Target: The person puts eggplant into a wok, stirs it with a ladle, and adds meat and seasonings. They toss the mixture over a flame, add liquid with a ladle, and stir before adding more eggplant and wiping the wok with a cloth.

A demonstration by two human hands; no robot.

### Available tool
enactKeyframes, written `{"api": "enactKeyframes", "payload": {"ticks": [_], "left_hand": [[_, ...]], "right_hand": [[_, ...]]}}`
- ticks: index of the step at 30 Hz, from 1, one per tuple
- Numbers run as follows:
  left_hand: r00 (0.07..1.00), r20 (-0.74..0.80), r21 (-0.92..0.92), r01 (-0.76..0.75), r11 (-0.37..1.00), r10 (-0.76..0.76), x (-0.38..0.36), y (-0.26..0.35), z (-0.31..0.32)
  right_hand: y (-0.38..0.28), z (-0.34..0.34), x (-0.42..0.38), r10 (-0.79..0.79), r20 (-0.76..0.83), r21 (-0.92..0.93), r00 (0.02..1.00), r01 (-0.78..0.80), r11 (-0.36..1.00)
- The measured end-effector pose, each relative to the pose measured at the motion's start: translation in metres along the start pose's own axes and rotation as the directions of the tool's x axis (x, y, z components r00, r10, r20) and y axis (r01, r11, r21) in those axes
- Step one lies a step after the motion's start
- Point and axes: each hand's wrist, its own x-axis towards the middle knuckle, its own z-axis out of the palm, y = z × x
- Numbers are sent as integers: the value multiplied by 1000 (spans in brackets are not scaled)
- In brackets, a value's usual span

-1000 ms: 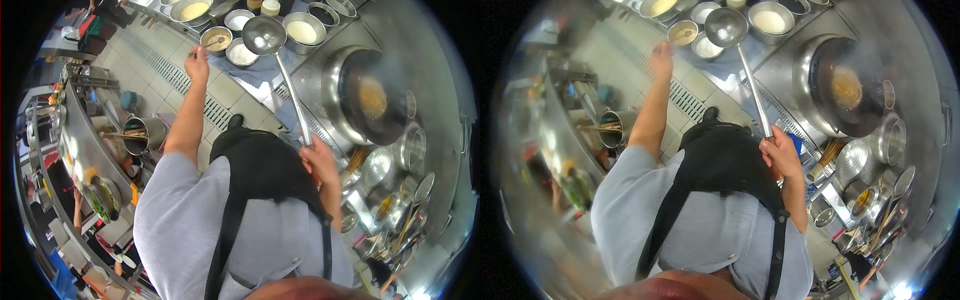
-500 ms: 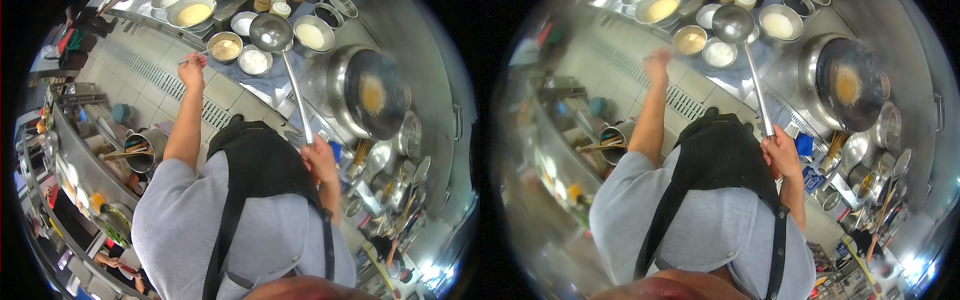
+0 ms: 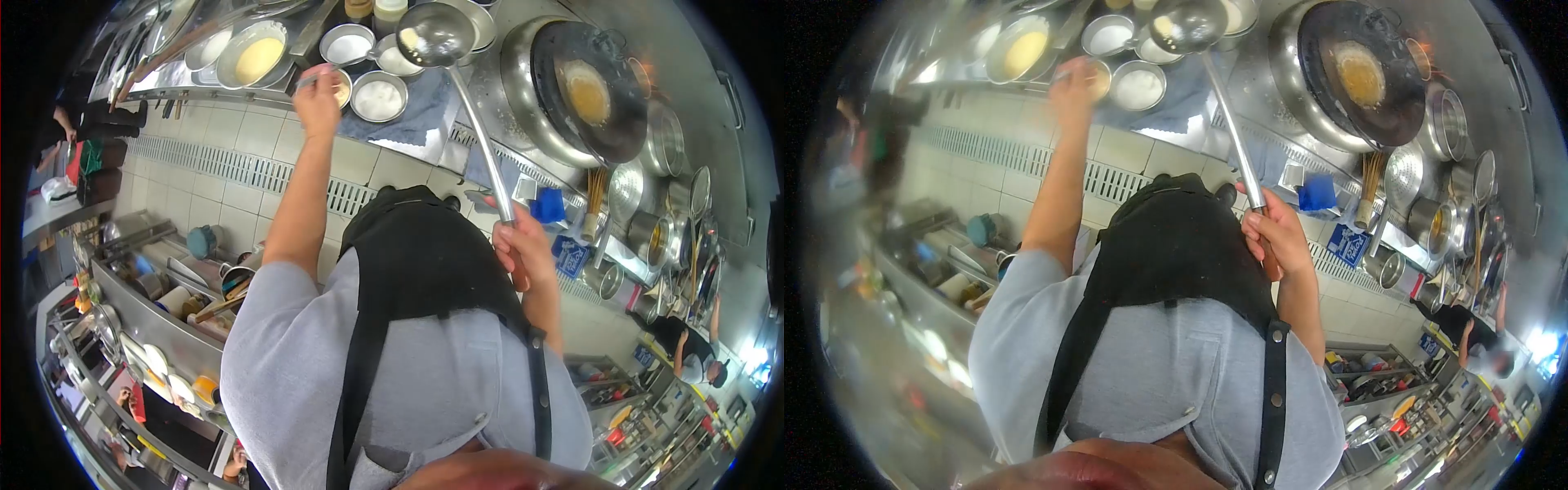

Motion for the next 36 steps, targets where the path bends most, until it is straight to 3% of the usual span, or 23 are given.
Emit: {"api": "enactKeyframes", "payload": {"ticks": [1,4,7,9,12,14,16,18,20,21,24,27,29,31,32,35,36], "left_hand": [[999,43,-15,-28,999,29,0,-9,15],[959,220,211,-227,951,180,2,-42,45],[936,273,432,-327,840,224,-1,-54,62],[948,243,308,-278,910,208,6,-86,69],[984,178,118,-51,992,30,9,-77,63],[967,128,-49,226,973,-218,10,-64,59],[992,101,-28,78,997,-75,18,-76,55],[995,69,-118,80,990,-72,19,-81,54],[975,61,-322,220,921,-212,5,-11,54],[989,64,-249,145,957,-133,3,2,50],[1000,5,-94,4,996,-4,-2,7,11],[963,-269,-23,-5,1000,-1,3,-25,-48],[947,-318,29,-29,999,37,-4,-41,-78],[983,-183,299,25,954,31,-20,-49,-86],[988,-157,309,49,950,0,-23,-60,-84],[992,-110,331,97,939,-64,-32,-74,-75],[978,-162,258,171,951,-132,-37,-72,-70]], "right_hand": [[1,1,-4,-12,-22,2,1000,12,1000],[4,0,-12,-38,-74,-5,997,38,999],[12,-8,-19,-43,-97,-26,994,41,999],[16,-13,-23,-51,-99,-38,994,48,998],[15,-15,-28,-51,-98,-33,994,48,998],[15,-18,-28,-51,-108,-31,993,48,998],[13,-19,-26,-45,-122,-51,991,39,998],[10,-16,-22,-36,-145,-91,989,23,996],[6,-16,-15,-33,-155,-179,987,4,984],[5,-15,-12,-29,-165,-219,986,-7,976],[-2,-16,-6,4,-75,-63,997,-9,998],[-3,-29,-15,-66,-9,190,998,67,979],[-5,-42,-28,-137,-54,290,989,147,946],[-15,-72,-34,-227,-205,176,952,264,948],[-22,-91,-32,-273,-261,114,926,310,944],[-41,-176,-7,-311,-554,-268,772,189,945],[-50,-201,1,-337,-617,-375,712,110,920]]}}
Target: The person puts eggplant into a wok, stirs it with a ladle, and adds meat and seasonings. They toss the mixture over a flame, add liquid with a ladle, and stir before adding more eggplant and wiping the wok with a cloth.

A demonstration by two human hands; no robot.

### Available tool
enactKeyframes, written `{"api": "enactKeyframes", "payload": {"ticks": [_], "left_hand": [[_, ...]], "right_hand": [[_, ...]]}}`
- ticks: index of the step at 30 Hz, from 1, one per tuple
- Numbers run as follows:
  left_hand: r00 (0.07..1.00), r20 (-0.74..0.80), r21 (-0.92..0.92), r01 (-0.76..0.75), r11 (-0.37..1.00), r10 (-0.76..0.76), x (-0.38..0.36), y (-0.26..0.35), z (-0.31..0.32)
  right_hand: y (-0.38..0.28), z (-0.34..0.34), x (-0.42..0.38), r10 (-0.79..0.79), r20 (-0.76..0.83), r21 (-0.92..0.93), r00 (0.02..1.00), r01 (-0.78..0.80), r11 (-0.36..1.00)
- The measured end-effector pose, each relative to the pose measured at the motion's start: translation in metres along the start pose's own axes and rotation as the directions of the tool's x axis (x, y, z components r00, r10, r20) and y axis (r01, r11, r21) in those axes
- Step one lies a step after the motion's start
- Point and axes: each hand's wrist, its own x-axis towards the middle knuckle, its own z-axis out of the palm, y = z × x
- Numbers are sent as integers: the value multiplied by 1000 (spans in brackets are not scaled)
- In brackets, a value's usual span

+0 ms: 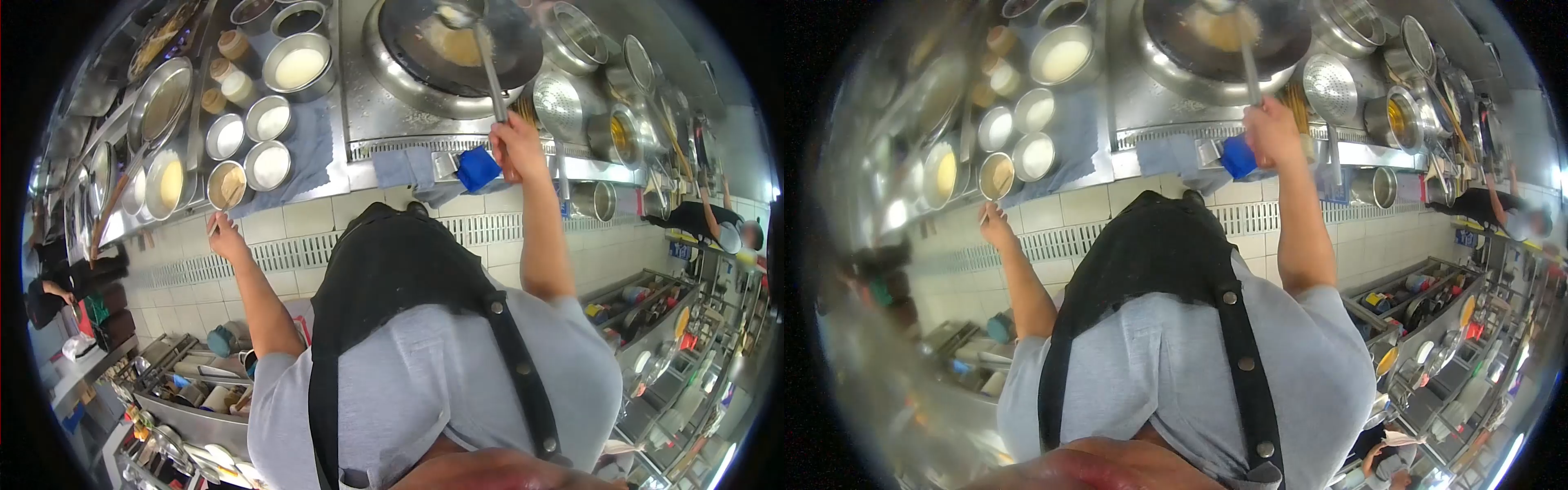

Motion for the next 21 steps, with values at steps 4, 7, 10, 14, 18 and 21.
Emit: {"api": "enactKeyframes", "payload": {"ticks": [4,7,10,14,18,21], "left_hand": [[947,2,-149,317,937,-320,-28,-13,-12],[947,91,-38,313,949,-308,-62,-11,-16],[962,226,-12,162,987,-155,-133,24,29],[839,506,66,-269,961,200,-194,95,143],[466,696,-201,-604,771,546,-283,202,268],[190,659,-311,-812,493,728,-327,237,346]], "right_hand": [[33,-52,77,-214,-159,-368,964,143,919],[22,-66,68,-42,-150,-385,988,-19,923],[12,-99,55,72,138,-234,988,-39,971],[15,-109,74,-107,55,-264,993,118,957],[24,-114,92,-97,44,-317,994,106,942],[45,-138,95,-30,315,-206,949,99,974]]}}
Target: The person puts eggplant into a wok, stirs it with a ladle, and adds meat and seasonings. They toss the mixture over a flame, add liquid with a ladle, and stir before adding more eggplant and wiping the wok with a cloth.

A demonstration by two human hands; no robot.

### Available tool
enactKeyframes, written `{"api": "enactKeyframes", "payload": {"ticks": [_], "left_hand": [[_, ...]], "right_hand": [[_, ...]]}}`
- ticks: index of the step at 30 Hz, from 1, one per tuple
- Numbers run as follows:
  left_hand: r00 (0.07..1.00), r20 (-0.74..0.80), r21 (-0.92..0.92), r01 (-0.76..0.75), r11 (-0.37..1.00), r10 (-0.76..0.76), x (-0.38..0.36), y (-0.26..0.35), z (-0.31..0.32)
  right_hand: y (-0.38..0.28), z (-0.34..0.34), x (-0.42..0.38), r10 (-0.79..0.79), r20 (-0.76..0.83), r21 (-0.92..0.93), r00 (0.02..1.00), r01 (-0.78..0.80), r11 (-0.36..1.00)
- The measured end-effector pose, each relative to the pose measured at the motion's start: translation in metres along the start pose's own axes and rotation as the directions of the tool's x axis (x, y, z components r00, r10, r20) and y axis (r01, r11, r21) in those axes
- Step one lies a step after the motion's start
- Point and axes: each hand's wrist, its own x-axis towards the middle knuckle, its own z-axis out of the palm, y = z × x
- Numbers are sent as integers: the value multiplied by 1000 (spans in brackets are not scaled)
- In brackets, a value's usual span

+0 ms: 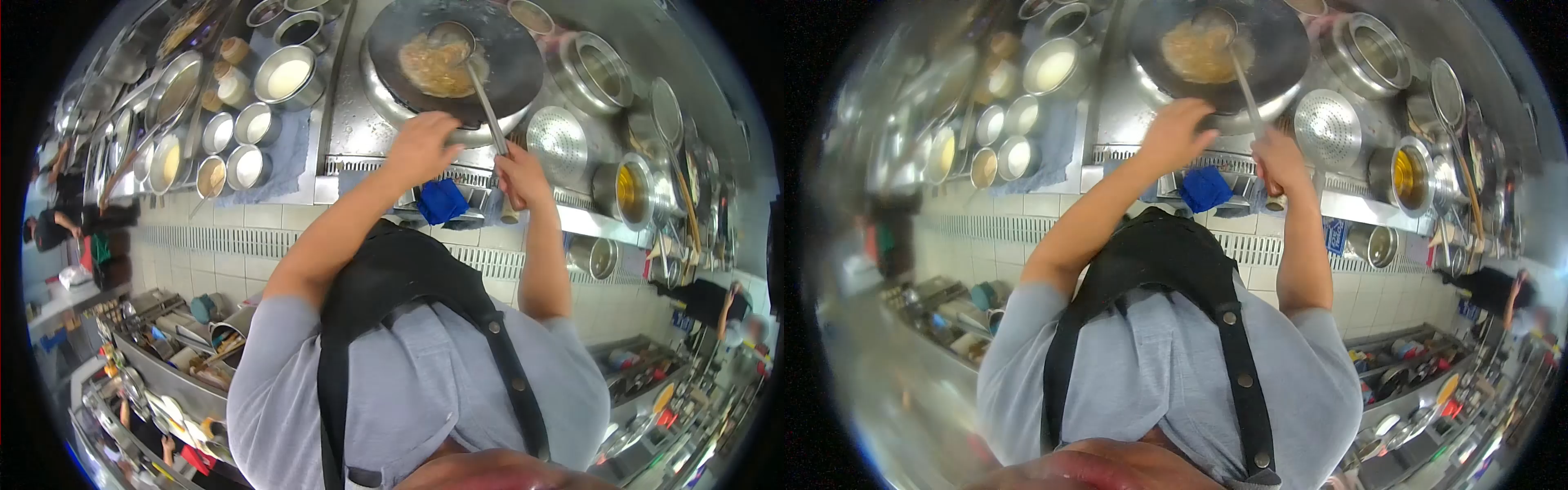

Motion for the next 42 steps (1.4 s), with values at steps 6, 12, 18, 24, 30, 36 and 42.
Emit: {"api": "enactKeyframes", "payload": {"ticks": [6,12,18,24,30,36,42], "left_hand": [[917,373,267,43,963,-144,41,-1,38],[968,247,137,6,991,-40,24,-21,43],[987,-155,-52,30,998,-38,8,-39,-3],[624,-602,-74,578,813,-498,-50,-183,-188],[667,-620,279,680,678,-413,-89,-383,-318],[630,-319,204,775,598,-708,-89,-419,-334],[622,-467,83,738,669,-628,-84,-385,-358]], "right_hand": [[-9,24,-57,-97,-207,-206,974,54,977],[90,56,-70,-36,-441,-301,897,-110,947],[33,67,-65,132,-269,253,954,-62,966],[-99,123,-10,-21,34,506,999,1,863],[-178,216,111,-122,66,190,990,107,976],[-209,268,127,-72,89,37,993,69,997],[-202,295,122,-34,28,255,999,26,966]]}}
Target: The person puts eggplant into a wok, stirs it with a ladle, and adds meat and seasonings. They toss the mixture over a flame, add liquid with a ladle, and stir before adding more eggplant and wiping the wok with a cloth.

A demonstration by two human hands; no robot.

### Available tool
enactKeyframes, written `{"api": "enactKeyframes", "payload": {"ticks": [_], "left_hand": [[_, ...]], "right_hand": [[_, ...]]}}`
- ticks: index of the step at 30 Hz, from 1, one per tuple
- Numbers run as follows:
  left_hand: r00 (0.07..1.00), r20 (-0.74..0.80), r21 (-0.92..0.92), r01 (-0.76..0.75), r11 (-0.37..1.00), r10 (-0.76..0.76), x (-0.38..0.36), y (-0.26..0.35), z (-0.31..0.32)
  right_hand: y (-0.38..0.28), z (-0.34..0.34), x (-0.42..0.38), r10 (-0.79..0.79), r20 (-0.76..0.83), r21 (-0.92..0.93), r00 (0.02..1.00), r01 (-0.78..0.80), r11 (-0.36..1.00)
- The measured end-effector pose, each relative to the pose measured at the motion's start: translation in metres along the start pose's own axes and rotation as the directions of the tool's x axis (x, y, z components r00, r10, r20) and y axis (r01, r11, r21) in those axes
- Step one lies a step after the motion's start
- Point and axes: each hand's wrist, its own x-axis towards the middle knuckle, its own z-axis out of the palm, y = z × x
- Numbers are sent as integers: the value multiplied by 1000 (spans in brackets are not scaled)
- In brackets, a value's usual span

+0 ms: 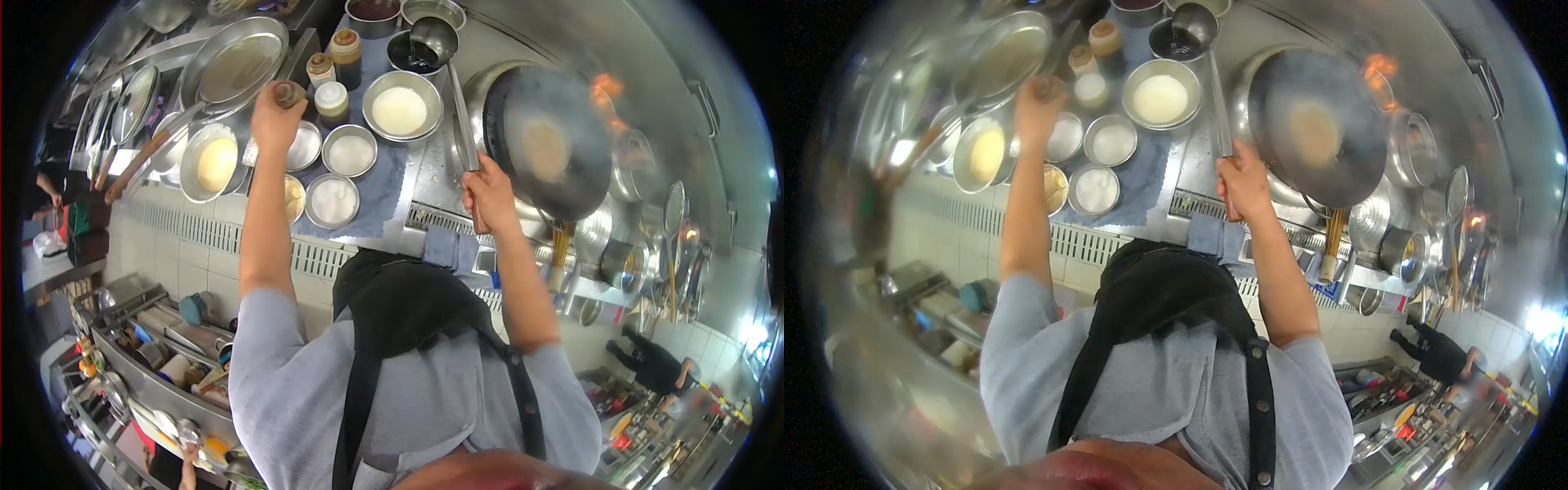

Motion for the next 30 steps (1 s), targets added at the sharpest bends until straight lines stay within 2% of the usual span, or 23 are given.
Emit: {"api": "enactKeyframes", "payload": {"ticks": [3,4,6,7,8,11,16,19,20,24,25,26,27,28,30], "left_hand": [[964,-264,-266,-86,960,13,-21,53,-39],[946,-324,-501,-171,849,-1,-27,59,-37],[997,-69,-586,-21,810,-25,-42,42,-33],[998,58,-612,60,788,-31,-50,35,-30],[998,56,-590,38,807,-6,-64,41,-30],[998,38,-596,70,800,-60,-126,64,-34],[981,117,-632,193,751,-153,-216,82,-34],[976,134,-647,218,730,-173,-248,114,-34],[973,144,-653,230,721,-180,-256,125,-32],[995,86,-672,90,735,-44,-264,174,-7],[995,104,-624,64,779,2,-263,193,2],[992,122,-573,36,819,42,-261,210,12],[987,138,-516,6,857,76,-261,225,22],[978,180,-512,-1,859,108,-262,240,36],[950,242,-479,-62,876,199,-261,281,63]], "right_hand": [[4,2,-4,17,-18,97,1000,-15,995],[4,2,-2,24,-24,123,999,-21,992],[5,-3,-2,22,17,176,1000,-25,984],[5,-6,-2,18,40,202,999,-26,979],[5,-9,-1,12,56,213,998,-24,977],[15,-20,2,-18,94,244,995,-6,970],[21,-43,2,-74,168,314,983,17,949],[21,-85,-40,-87,267,680,960,-124,723],[21,-108,-60,-122,324,747,938,-174,641],[43,-197,-130,-217,337,853,916,-200,482],[53,-213,-139,-135,197,713,971,-47,700],[63,-226,-144,-83,37,491,996,54,869],[72,-237,-150,-67,-124,217,990,93,972],[73,-243,-160,-136,-254,-162,958,96,982],[88,-264,-180,-87,-272,-105,958,60,993]]}}
